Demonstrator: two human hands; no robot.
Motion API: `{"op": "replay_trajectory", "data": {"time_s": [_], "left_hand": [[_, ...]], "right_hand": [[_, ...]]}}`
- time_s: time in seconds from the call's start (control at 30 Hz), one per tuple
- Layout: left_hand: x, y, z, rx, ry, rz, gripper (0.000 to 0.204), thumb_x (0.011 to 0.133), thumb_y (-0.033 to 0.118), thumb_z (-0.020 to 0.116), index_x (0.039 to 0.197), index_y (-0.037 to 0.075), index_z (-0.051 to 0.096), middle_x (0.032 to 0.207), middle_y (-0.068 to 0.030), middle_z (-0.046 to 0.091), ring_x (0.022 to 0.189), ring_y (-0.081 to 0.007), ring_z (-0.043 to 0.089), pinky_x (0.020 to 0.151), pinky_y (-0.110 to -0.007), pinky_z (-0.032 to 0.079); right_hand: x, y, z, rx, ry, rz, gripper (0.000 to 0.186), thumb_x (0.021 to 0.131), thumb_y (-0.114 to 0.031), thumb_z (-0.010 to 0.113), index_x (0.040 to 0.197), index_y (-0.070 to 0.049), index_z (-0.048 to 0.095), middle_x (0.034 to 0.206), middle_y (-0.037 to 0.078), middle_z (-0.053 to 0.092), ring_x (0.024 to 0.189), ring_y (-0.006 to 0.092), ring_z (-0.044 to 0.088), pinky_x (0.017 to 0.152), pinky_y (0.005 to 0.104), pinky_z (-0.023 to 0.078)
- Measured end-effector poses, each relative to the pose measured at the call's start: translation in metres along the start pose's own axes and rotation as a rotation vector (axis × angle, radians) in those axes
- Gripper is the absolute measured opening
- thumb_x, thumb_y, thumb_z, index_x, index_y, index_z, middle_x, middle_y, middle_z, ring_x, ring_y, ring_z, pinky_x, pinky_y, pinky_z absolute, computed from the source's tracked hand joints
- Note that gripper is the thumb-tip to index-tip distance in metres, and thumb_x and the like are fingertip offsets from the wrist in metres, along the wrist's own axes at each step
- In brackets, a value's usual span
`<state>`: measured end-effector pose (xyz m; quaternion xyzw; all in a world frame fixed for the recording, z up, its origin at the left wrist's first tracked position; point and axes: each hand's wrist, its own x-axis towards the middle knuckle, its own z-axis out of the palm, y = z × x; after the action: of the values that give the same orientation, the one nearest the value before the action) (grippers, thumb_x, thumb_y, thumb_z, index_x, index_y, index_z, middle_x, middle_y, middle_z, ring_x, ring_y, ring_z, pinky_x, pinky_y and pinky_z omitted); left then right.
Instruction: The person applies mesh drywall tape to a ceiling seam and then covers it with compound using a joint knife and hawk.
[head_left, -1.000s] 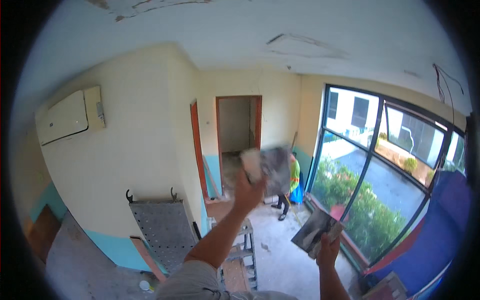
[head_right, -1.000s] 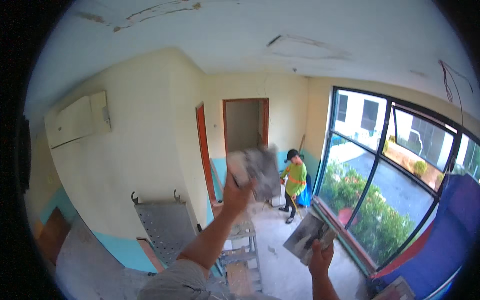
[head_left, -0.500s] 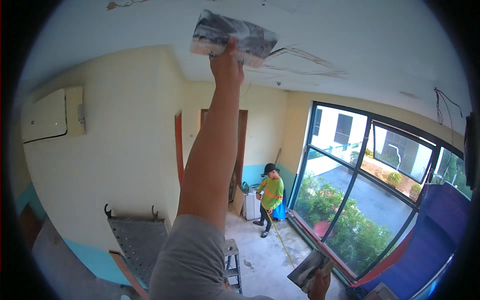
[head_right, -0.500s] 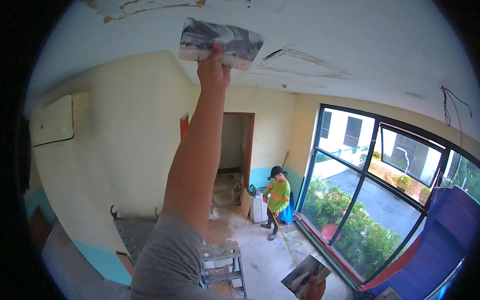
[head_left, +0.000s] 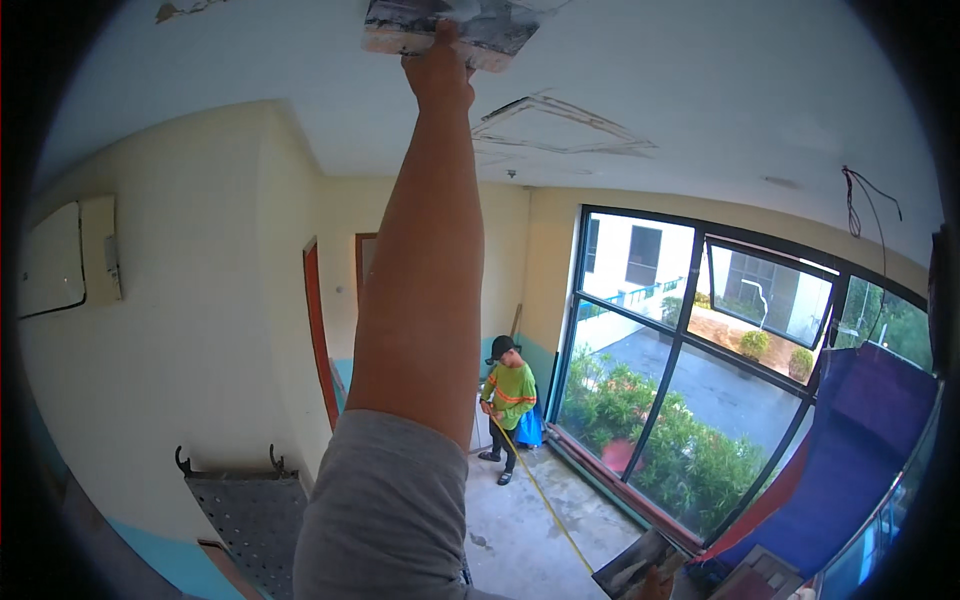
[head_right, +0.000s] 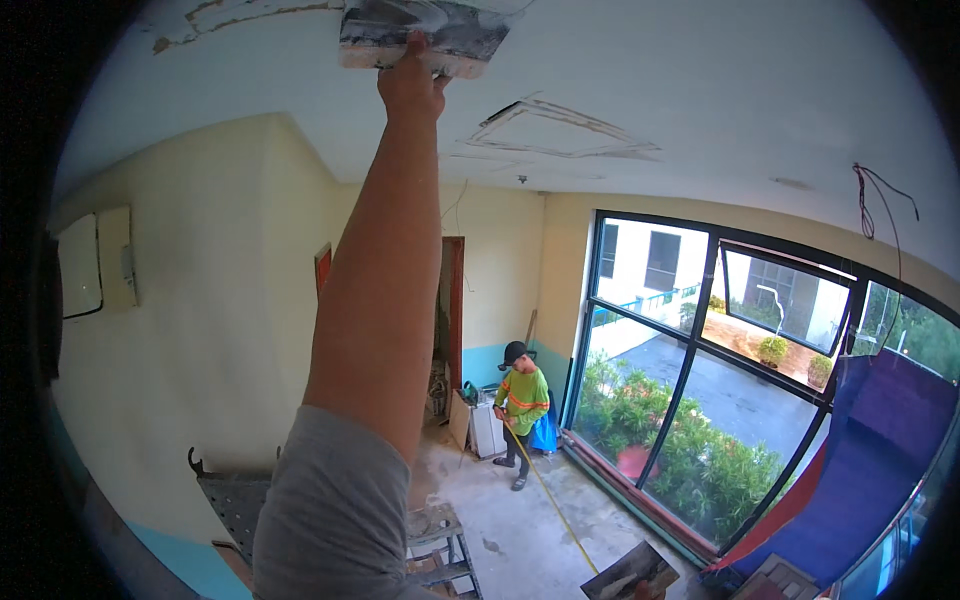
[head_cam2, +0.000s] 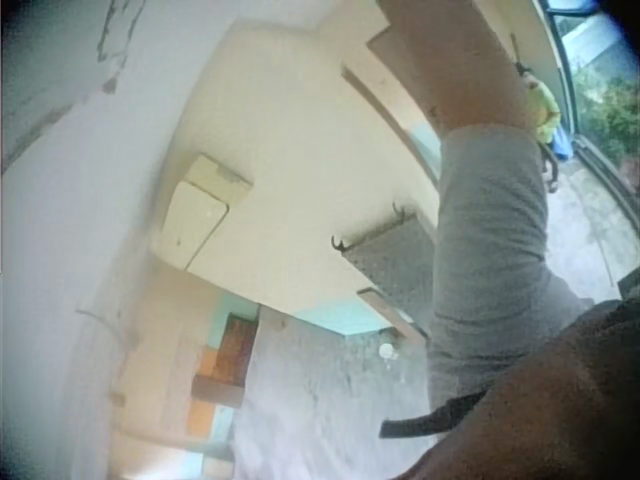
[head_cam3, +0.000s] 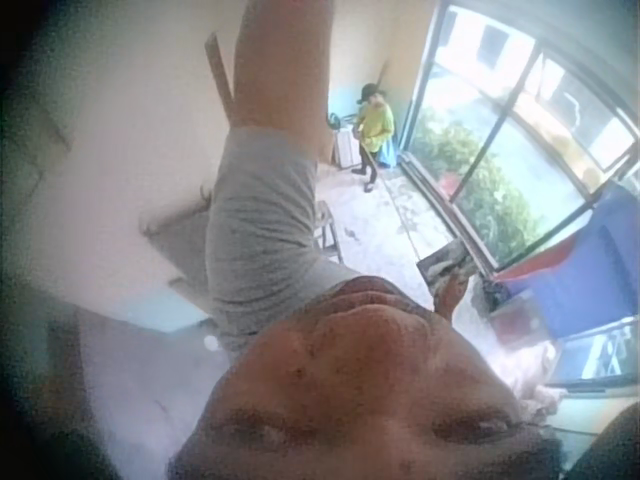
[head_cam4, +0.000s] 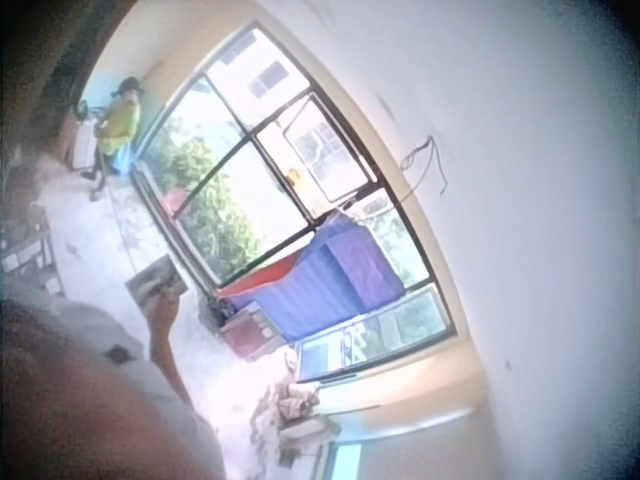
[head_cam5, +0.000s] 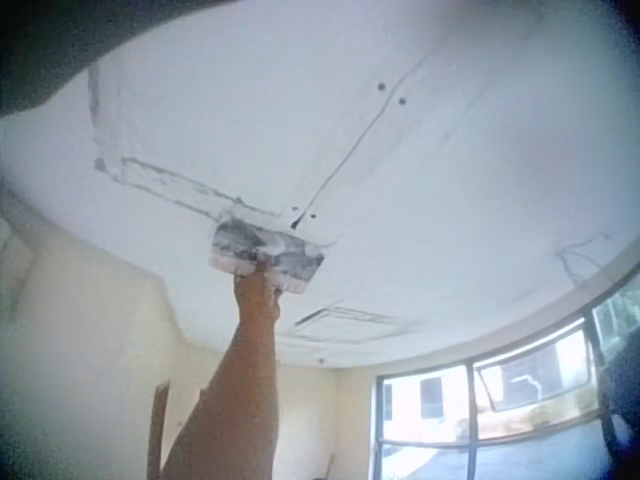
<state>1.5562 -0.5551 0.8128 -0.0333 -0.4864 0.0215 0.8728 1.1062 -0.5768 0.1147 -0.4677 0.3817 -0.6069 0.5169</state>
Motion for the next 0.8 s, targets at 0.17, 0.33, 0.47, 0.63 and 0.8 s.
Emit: {"op": "replay_trajectory", "data": {"time_s": [0.17,0.33,0.47,0.63,0.8], "left_hand": [[-0.001,0.012,-0.020,0.182,0.069,-0.023,0.058,0.092,0.016,0.067,0.139,0.004,0.037,0.132,-0.0157,0.052,0.121,-0.0356,0.052,0.100,-0.061,0.043],[-0.005,0.059,-0.019,0.093,-0.030,0.112,0.053,0.093,0.015,0.066,0.136,0.002,0.038,0.130,-0.0155,0.052,0.118,-0.0365,0.054,0.099,-0.058,0.048],[0.023,0.081,-0.016,0.249,-0.073,0.073,0.054,0.093,0.017,0.065,0.136,0.001,0.036,0.130,-0.0160,0.051,0.118,-0.0369,0.054,0.096,-0.057,0.052],[0.021,0.093,-0.046,0.438,0.005,0.012,0.055,0.095,0.021,0.063,0.138,0.001,0.035,0.130,-0.0186,0.049,0.119,-0.0368,0.053,0.093,-0.058,0.055],[0.023,0.114,-0.055,0.331,-0.137,0.068,0.051,0.096,0.018,0.060,0.136,0.000,0.035,0.129,-0.0188,0.050,0.117,-0.0369,0.054,0.092,-0.057,0.056]], "right_hand": [[0.000,0.015,0.000,0.103,-0.010,0.064,0.040,0.095,-0.023,0.064,0.127,-0.003,0.050,0.101,0.004,0.057,0.082,0.0127,0.052,0.066,0.0269,0.045],[0.010,0.024,0.002,0.175,-0.070,0.048,0.031,0.094,-0.028,0.065,0.112,-0.006,0.053,0.087,0.000,0.054,0.069,0.0088,0.048,0.055,0.0234,0.040],[0.013,0.013,0.020,0.206,-0.195,0.087,0.029,0.093,-0.032,0.066,0.105,-0.009,0.053,0.075,-0.004,0.048,0.059,0.0053,0.042,0.048,0.0210,0.034],[0.022,0.023,0.036,0.212,-0.205,0.056,0.031,0.094,-0.036,0.065,0.103,-0.009,0.054,0.070,-0.006,0.046,0.054,0.0041,0.039,0.045,0.0196,0.031],[0.004,-0.021,0.069,-0.003,-0.135,-0.060,0.031,0.097,-0.039,0.059,0.098,-0.008,0.053,0.072,-0.003,0.047,0.057,0.0066,0.041,0.047,0.0222,0.034]]}}
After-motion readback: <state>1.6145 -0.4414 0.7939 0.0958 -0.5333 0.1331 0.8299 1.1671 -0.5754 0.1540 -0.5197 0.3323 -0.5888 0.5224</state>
